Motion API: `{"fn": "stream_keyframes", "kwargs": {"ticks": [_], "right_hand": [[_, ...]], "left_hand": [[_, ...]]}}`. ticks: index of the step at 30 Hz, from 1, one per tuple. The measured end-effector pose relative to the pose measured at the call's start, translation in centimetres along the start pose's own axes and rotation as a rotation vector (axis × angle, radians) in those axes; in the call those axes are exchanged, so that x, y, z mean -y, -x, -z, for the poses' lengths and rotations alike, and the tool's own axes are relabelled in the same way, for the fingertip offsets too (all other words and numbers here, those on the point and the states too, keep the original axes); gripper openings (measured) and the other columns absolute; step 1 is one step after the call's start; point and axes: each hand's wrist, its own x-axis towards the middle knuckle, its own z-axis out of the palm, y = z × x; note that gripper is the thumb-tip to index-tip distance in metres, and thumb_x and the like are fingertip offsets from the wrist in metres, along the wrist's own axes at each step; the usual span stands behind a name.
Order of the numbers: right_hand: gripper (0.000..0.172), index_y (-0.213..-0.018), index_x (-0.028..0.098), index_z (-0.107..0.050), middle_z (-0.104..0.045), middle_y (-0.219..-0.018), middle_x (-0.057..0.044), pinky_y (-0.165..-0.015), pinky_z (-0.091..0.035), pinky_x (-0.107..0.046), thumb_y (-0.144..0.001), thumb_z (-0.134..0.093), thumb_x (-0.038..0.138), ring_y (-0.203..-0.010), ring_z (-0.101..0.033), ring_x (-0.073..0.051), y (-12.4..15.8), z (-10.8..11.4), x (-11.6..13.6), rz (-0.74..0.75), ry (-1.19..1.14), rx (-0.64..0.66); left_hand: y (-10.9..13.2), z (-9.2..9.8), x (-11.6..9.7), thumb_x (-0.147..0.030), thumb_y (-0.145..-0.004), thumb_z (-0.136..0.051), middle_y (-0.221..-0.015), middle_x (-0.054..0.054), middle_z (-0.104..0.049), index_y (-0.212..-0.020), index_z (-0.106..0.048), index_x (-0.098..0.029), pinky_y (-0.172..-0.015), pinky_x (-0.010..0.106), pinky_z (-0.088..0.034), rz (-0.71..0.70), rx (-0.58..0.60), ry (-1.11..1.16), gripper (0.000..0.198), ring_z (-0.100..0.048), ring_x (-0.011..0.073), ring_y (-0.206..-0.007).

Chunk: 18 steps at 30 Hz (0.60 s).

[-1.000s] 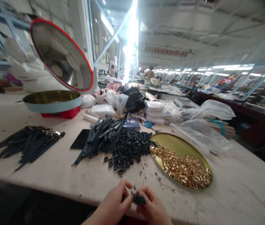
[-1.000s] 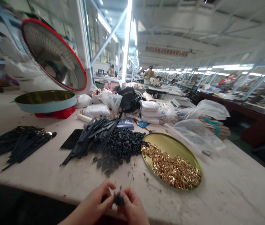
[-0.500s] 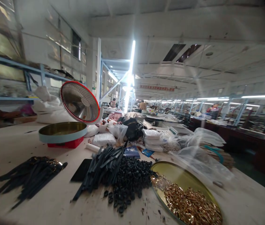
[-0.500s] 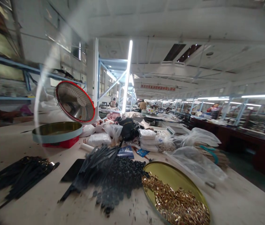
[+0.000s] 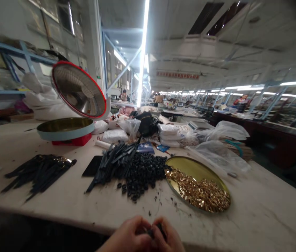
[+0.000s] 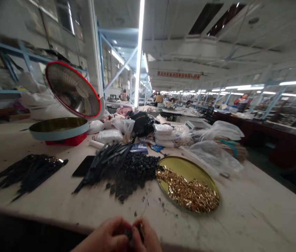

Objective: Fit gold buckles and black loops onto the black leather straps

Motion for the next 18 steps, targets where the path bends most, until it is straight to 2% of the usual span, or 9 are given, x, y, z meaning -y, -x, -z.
{"fn": "stream_keyframes", "kwargs": {"ticks": [4,8,12,16,18], "right_hand": [[0.021,-0.078,0.019,-0.049,-0.051,-0.059,0.003,-0.052,-0.036,-0.022,-0.083,-0.04,0.037,-0.055,-0.049,-0.012,0.0,0.3,0.5,-0.003,0.091,0.001],[0.017,-0.08,0.02,-0.047,-0.049,-0.058,0.004,-0.051,-0.034,-0.023,-0.085,-0.039,0.034,-0.053,-0.047,-0.012,0.1,0.4,0.4,-0.024,0.152,0.062],[0.017,-0.083,0.02,-0.046,-0.049,-0.06,0.004,-0.052,-0.035,-0.023,-0.087,-0.036,0.034,-0.054,-0.048,-0.012,0.6,0.5,0.3,-0.008,0.142,0.122],[0.021,-0.082,0.02,-0.046,-0.05,-0.066,0.002,-0.057,-0.038,-0.023,-0.088,-0.033,0.035,-0.061,-0.049,-0.012,0.6,0.6,0.5,-0.02,0.064,0.138],[0.022,-0.081,0.02,-0.046,-0.047,-0.065,0.003,-0.056,-0.037,-0.023,-0.088,-0.034,0.037,-0.061,-0.047,-0.012,0.5,0.6,0.4,-0.03,0.069,0.113]], "left_hand": [[-0.1,0.4,-0.4,-0.022,-0.066,-0.054,-0.068,-0.001,-0.061,-0.092,-0.054,-0.012,-0.061,0.023,-0.042,-0.04,0.055,0.174,0.027,-0.055,0.0116,-0.062],[-0.7,0.3,-0.3,-0.023,-0.066,-0.057,-0.063,-0.002,-0.059,-0.093,-0.052,-0.011,-0.061,0.025,-0.043,0.017,0.067,0.208,0.03,-0.055,0.0119,-0.06],[-1.2,0.0,0.2,-0.021,-0.066,-0.057,-0.069,0.0,-0.061,-0.096,-0.052,-0.011,-0.062,0.025,-0.043,0.035,0.083,0.193,0.032,-0.056,0.0126,-0.064],[-1.3,0.7,0.1,-0.019,-0.064,-0.057,-0.068,-0.001,-0.061,-0.097,-0.053,-0.012,-0.061,0.024,-0.042,0.034,0.179,0.171,0.034,-0.056,0.0123,-0.063],[-1.1,1.3,-0.1,-0.022,-0.066,-0.056,-0.067,0.0,-0.062,-0.091,-0.055,-0.012,-0.06,0.024,-0.043,0.07,0.25,0.143,0.027,-0.057,0.0122,-0.062]]}}
